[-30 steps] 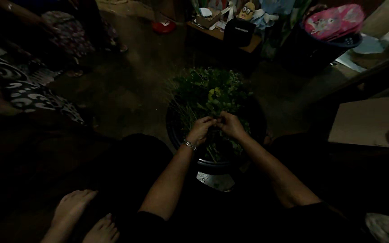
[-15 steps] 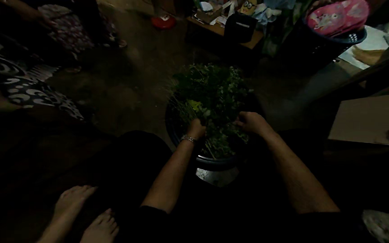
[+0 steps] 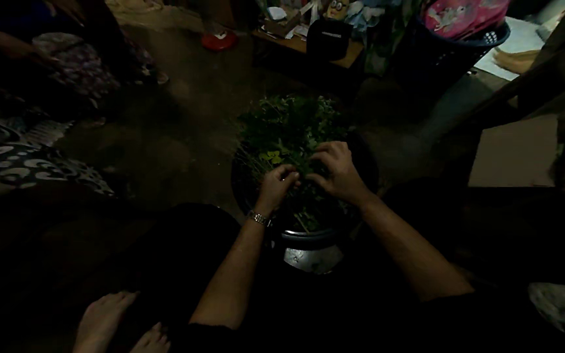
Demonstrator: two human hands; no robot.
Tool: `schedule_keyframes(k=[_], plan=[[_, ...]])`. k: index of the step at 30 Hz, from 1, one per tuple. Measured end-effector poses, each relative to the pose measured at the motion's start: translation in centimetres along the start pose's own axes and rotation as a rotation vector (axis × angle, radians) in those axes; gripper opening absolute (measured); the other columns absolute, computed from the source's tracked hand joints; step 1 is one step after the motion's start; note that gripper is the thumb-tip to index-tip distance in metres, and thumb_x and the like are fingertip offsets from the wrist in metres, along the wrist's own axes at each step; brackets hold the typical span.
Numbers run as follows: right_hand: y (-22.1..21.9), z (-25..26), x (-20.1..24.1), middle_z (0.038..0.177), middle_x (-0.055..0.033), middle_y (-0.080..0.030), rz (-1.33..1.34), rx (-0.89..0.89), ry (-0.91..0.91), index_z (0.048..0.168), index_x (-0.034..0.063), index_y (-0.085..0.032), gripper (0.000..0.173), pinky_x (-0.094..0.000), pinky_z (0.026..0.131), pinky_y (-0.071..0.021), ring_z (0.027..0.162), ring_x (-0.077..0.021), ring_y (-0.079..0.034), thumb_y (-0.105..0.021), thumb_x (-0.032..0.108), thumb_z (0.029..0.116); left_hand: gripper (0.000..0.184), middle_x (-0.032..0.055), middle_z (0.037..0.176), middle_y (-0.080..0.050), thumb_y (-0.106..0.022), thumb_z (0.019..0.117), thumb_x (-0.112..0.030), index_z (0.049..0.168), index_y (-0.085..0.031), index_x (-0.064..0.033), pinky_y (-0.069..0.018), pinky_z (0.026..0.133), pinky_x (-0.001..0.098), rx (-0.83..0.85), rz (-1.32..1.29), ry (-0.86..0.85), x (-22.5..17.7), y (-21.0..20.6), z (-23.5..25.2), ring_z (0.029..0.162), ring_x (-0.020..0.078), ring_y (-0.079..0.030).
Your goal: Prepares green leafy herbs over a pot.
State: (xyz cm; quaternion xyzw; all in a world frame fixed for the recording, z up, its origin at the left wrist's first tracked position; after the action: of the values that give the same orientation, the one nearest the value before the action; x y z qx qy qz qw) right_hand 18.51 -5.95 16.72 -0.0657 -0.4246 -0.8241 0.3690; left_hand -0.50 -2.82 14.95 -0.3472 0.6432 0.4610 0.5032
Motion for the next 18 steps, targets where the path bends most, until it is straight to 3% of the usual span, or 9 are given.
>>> schedule_keyframes(k=[3,7,9,14,18], plan=[[-1.2,-0.1,0.8,0.117,-0.0186,-0.067,-0.006,0.082,0.038,0.111,0.0057,-0.073,0.037,-0.0596,0.095,-0.0489,0.115,-0.0416,-0.060,-0.082,0.031,0.0851,0.017,0.0041,0.092,-0.067,-0.061,0.1011,-0.005,0.117,-0.065,0.0012,-0.0533,0.070,0.0225,-0.025,-0.015,-0.055,0.6,-0.4,0.1,0.073,0.0044,-0.060],[-2.0,-0.2,1.0,0.109,-0.0194,-0.065,0.099,0.167,-0.047,0.107,-0.0017,-0.069,0.019,-0.0448,0.084,-0.0602,0.095,-0.0319,-0.069,-0.072,0.011,0.0941,0.017,0.0032,0.093,-0.068,-0.059,0.1017,-0.003,0.117,-0.064,0.0022,-0.0549,0.071,0.0223,-0.030,-0.082,-0.081,1.1,-0.7,0.1,0.075,0.0042,-0.062],[-1.9,-0.1,1.3,0.102,-0.0192,-0.066,0.160,0.176,-0.121,0.104,-0.0045,-0.069,0.012,-0.0411,0.080,-0.0608,0.086,-0.0289,-0.069,-0.067,0.005,0.0961,0.015,0.0014,0.090,-0.068,-0.058,0.1024,-0.004,0.115,-0.065,0.0004,-0.0550,0.070,0.0214,-0.033,-0.137,-0.071,1.3,-0.8,0.2,0.073,0.0043,-0.062],[-1.4,0.0,1.4,0.100,-0.0175,-0.070,0.231,0.192,-0.216,0.102,-0.0029,-0.072,0.010,-0.0402,0.084,-0.0596,0.089,-0.0269,-0.070,-0.068,0.003,0.0949,0.014,0.0002,0.086,-0.067,-0.058,0.1017,-0.002,0.113,-0.066,-0.0015,-0.0540,0.069,0.0212,-0.007,-0.251,-0.054,1.4,-0.7,0.1,0.072,0.0052,-0.062],[-0.7,0.3,1.7,0.099,-0.0204,-0.071,0.266,0.242,-0.362,0.101,-0.0056,-0.071,0.012,-0.0452,0.084,-0.0580,0.090,-0.0308,-0.070,-0.069,0.002,0.0921,0.015,0.0002,0.085,-0.066,-0.058,0.1010,0.000,0.113,-0.066,-0.0001,-0.0526,0.067,0.0200,-0.015,-0.206,-0.034,1.1,-0.9,0.1,0.070,0.0037,-0.060]])
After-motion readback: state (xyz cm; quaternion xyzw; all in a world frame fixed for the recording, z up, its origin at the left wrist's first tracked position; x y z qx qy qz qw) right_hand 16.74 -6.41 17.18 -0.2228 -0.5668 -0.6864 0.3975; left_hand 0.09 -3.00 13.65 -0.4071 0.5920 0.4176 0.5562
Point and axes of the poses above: each hand's wrist, its own z-axis towards the middle knuckle, its own y-axis out of the back of the hand, x = y × z, the point moved 2 cm from there along z, towards the middle knuckle
